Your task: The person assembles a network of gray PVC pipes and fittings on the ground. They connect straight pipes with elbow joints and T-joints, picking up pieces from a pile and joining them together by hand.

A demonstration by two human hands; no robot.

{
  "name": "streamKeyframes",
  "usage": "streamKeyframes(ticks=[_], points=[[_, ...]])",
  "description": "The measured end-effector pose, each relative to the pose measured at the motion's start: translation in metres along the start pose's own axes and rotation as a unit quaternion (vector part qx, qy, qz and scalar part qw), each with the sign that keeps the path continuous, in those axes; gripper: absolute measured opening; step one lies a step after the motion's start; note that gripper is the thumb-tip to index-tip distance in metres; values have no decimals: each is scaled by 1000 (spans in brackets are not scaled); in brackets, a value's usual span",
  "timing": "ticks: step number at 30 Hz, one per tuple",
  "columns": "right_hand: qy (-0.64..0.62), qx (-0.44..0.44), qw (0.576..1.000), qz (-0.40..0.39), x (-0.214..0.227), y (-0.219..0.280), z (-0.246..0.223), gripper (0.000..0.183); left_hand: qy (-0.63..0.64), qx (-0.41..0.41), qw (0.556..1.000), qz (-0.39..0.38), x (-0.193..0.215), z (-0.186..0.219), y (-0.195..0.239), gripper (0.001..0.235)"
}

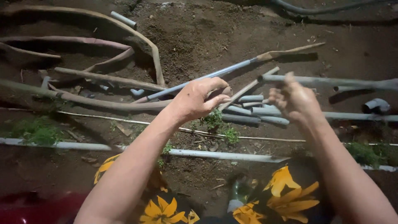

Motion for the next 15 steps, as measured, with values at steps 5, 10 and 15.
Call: streamKeyframes(ticks=[5,10,15], points=[[109,9,974,-199,-15,19,22,57,24,63,998,17,-1,1,-4,23],[226,22,944,-241,-29,34,23,42,16,77,997,-6,-8,-4,-5,24],[345,61,885,-308,-51,-71,26,37,9,100,994,-37,-18,-6,-2,25]])
Point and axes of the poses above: each hand's wrist, its own y-axis away from the middle knuckle, its own x-axis out of the back of the hand, z = x × y, the point moved 2 cm from there along -y, towards the middle knuckle, and after that the axes turned 6 degrees about -y, right-handed, at the moved point
